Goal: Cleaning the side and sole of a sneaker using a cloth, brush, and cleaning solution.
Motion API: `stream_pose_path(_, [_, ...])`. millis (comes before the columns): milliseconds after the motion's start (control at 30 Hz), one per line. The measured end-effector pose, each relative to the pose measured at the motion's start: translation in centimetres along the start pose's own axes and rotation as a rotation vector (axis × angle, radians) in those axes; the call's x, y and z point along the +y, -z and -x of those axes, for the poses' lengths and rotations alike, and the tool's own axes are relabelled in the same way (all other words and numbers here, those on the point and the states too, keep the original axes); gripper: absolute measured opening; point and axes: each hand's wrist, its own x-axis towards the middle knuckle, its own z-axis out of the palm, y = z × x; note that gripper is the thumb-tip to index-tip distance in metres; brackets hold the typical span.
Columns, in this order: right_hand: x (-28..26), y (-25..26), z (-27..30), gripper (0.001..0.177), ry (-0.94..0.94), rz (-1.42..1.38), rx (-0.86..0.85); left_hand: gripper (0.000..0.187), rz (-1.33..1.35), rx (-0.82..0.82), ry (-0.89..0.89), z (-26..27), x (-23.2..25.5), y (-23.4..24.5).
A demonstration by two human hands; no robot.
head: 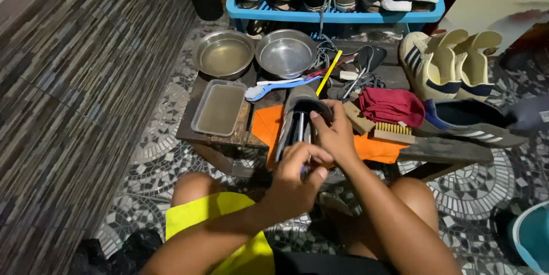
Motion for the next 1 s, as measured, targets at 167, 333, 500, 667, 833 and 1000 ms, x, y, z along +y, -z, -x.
stream_pose_path(167, [-2.1,0.2,-0.1,0.027,0.118,-0.027,-0.038,0.031,0.003,0.016,-0.056,0.0,0.0,0.0])
stream_pose_path(333, [-1.3,-1.9,-2.3,0.027,0.188,-0.075,-0.069,0.033,0.121,0.131,-0.051,-0.5,-4.4,0.5])
stream_pose_path(500, [-0.9,-2.8,-2.9,0.022,0.269,0.015,-0.077,0.036,0.540,0.049,0.248,-0.7,-5.0,1.6])
stream_pose_path(667, [-2.6,-2.2,-3.0,0.026,0.238,0.096,-0.082,0.037,0.652,0.024,0.334,-0.9,-5.3,2.8])
stream_pose_path(833, [-1.1,-2.7,-4.2,0.019,0.408,0.119,0.042,0.037,0.782,0.088,0.346,-1.3,-6.9,2.0])
stream_pose_path(1000, [-1.1,-2.3,-3.6,0.017,0.484,0.154,-0.006,0.040,0.462,-0.173,0.338,-1.8,-5.5,4.1])
